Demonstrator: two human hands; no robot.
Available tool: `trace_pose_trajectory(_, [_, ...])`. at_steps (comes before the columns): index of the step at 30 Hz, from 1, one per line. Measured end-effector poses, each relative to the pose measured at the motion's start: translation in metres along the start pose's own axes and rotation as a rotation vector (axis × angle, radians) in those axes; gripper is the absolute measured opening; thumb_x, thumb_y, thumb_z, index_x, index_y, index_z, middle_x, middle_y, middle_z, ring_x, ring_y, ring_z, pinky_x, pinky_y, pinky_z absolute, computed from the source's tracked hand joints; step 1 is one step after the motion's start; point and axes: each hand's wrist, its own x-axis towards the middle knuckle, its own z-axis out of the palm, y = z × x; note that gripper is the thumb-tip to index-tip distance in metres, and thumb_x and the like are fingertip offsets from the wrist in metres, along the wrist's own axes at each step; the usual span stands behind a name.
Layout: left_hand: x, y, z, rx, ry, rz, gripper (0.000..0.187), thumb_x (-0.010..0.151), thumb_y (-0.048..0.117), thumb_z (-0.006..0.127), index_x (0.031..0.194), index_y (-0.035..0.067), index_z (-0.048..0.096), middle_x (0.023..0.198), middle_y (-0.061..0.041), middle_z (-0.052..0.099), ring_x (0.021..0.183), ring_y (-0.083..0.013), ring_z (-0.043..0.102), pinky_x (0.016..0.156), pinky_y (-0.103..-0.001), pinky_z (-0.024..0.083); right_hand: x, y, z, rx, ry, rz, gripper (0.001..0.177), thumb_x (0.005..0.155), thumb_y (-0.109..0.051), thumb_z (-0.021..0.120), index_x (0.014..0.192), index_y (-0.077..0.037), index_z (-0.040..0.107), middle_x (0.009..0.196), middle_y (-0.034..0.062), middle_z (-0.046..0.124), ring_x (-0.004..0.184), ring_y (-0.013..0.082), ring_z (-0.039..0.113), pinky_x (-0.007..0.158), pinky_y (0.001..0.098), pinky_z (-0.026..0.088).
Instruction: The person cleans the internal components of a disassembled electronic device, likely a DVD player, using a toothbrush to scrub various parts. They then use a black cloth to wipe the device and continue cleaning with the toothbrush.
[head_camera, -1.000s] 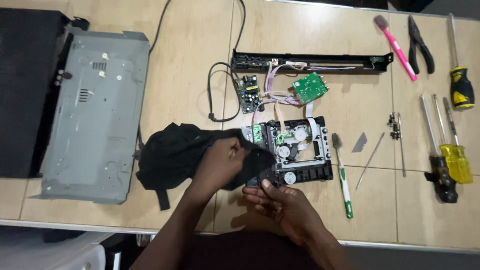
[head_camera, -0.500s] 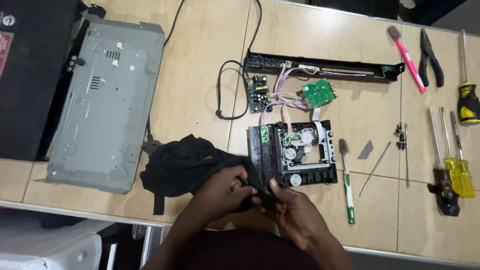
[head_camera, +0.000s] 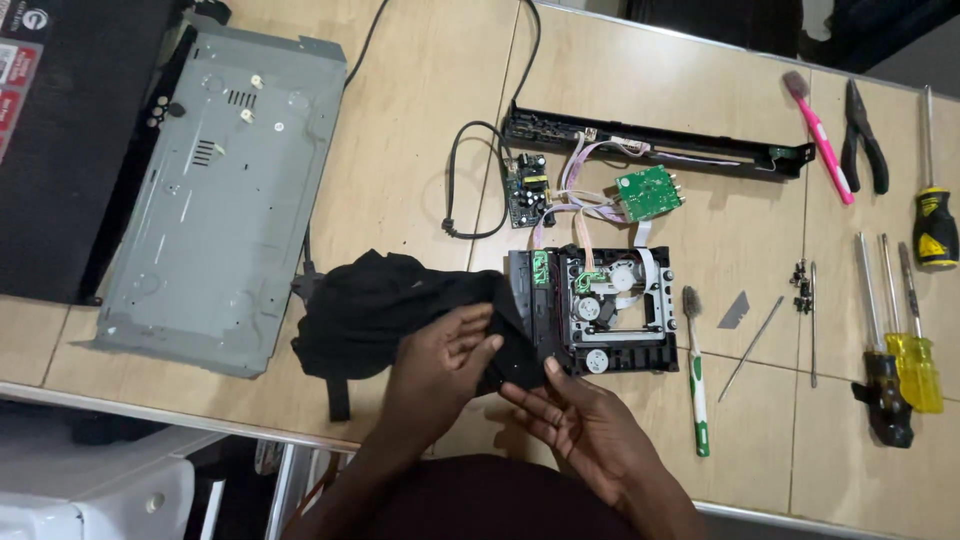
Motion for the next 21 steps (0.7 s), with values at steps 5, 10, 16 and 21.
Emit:
trace_pose_trajectory(5, [0.004,0.007,0.014,-0.020,-0.115,0.295,0.056,0.095,0.016,0.063,0.146,-0.003,0.049,0.154,-0.021,0.050,0.142,-0.0256,0.048,0.112,-0.037,0.047,-0.026,-0.014,0.035,-0.176,0.106,0.030,0.038,0.098,-0.020,0.057,0.115,0.013,0.062,0.129,0.0343,0.072,0.117,0.0397,0.069,0.103,0.0470,0.052])
trace_pose_trajectory(10, [0.033,0.000,0.024,0.090,-0.105,0.344,0.058,0.102,0.025,0.053,0.152,-0.001,0.041,0.160,-0.022,0.040,0.149,-0.0318,0.038,0.110,-0.041,0.047,-0.022,-0.014,0.030,-0.129,0.108,0.033,0.035,0.099,-0.016,0.056,0.114,0.015,0.063,0.129,0.0350,0.071,0.116,0.0403,0.069,0.103,0.0466,0.052])
trace_pose_trajectory(16, [0.033,-0.011,0.024,0.255,-0.073,0.437,0.048,0.101,0.016,0.048,0.146,-0.001,0.052,0.150,-0.021,0.055,0.143,-0.0300,0.051,0.114,-0.035,0.039,-0.024,-0.017,0.033,-0.154,0.106,0.040,0.042,0.099,-0.019,0.057,0.119,0.017,0.067,0.125,0.0313,0.073,0.110,0.0351,0.070,0.095,0.0388,0.052])
trace_pose_trajectory(21, [0.008,-0.009,0.013,0.317,-0.165,0.386,0.045,0.101,0.017,0.049,0.142,0.002,0.058,0.146,-0.018,0.060,0.140,-0.0292,0.054,0.112,-0.035,0.042,0.000,-0.004,0.005,-0.093,0.043,-0.027,0.030,0.094,-0.017,0.067,0.081,0.009,0.064,0.113,0.0394,0.076,0.105,0.0423,0.076,0.097,0.0472,0.060])
